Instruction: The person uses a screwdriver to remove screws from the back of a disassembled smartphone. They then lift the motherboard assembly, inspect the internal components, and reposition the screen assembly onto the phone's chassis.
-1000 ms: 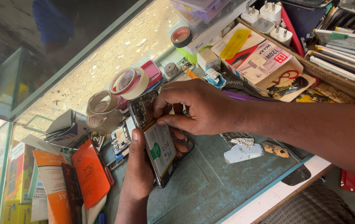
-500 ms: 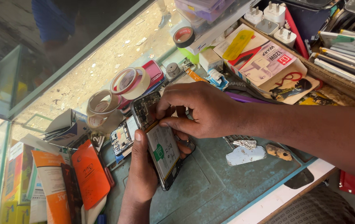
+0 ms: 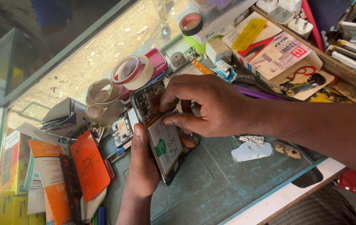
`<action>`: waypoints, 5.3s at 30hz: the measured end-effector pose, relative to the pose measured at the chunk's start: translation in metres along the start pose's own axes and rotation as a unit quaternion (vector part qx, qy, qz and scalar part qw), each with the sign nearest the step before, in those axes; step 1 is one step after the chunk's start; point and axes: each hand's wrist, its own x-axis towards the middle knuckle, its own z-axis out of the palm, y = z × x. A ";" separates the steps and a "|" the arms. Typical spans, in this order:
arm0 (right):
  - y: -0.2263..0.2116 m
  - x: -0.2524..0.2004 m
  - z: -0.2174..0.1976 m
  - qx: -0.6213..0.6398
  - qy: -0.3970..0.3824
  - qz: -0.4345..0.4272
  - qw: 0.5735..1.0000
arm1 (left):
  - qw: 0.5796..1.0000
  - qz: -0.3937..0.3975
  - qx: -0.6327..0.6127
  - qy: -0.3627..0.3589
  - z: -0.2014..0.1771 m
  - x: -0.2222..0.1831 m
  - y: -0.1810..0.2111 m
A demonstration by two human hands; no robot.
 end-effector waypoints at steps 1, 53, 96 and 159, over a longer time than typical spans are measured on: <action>0.000 0.000 0.001 -0.003 0.003 -0.006 1.000 | 1.000 -0.003 0.002 0.003 0.000 0.000 0.000; 0.002 -0.002 0.001 0.041 -0.022 0.038 0.998 | 1.000 0.010 0.016 -0.021 0.004 0.005 0.002; 0.002 -0.002 0.004 0.053 -0.017 0.078 0.995 | 0.999 -0.030 -0.027 -0.003 -0.001 0.007 -0.006; 0.009 0.000 -0.004 0.055 0.003 0.045 0.997 | 0.993 -0.048 0.109 -0.020 0.017 0.008 0.013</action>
